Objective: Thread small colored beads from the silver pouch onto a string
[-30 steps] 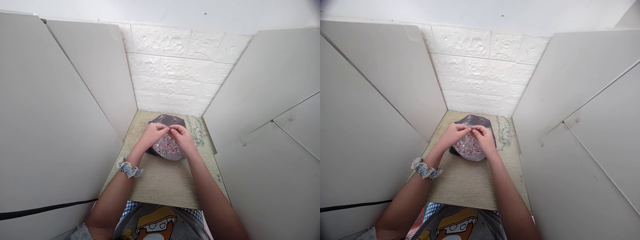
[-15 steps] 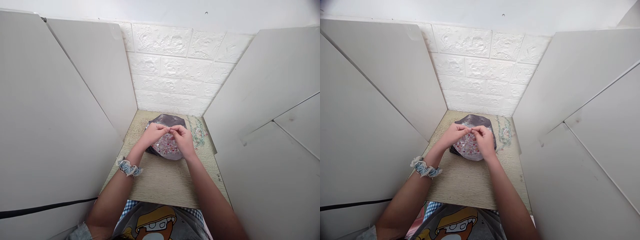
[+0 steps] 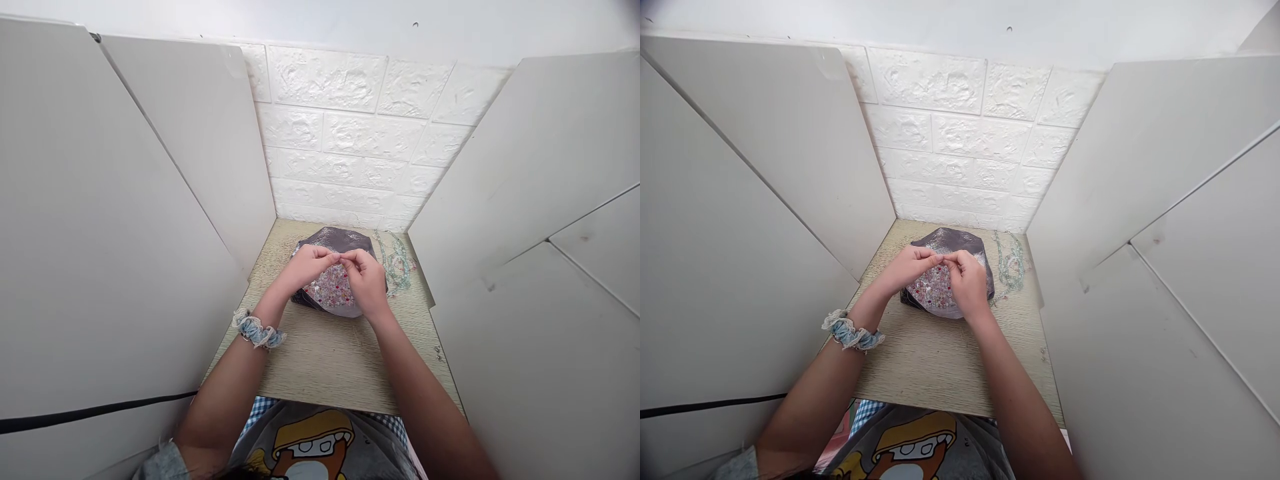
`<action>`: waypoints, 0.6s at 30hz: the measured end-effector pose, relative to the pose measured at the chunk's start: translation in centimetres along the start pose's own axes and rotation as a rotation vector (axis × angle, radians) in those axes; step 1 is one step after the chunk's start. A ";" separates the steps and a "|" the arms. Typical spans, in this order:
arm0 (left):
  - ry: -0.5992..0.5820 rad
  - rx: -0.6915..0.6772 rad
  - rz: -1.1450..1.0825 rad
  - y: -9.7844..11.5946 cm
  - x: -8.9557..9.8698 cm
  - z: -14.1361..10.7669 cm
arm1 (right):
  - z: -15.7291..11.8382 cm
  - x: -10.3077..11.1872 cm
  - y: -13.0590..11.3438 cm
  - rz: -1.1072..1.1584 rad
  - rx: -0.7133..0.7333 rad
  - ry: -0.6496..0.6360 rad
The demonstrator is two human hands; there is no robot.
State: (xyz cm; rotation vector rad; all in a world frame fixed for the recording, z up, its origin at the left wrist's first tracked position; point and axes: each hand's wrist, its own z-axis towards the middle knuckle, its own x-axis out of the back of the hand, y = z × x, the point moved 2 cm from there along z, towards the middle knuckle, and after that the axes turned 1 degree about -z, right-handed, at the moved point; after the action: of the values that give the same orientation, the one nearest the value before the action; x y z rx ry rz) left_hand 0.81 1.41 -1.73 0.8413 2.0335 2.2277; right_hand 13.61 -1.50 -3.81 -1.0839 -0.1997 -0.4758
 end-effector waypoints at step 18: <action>-0.104 0.045 -0.096 0.3 -0.1 -0.3 | 0.0 0.0 0.0 -0.064 0.093 0.042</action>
State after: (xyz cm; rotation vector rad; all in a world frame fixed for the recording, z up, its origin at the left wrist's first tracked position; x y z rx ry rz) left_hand 0.91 1.06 -1.45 0.8262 2.0386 2.0515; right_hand 13.63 -1.48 -3.78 -0.9783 -0.2181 -0.5410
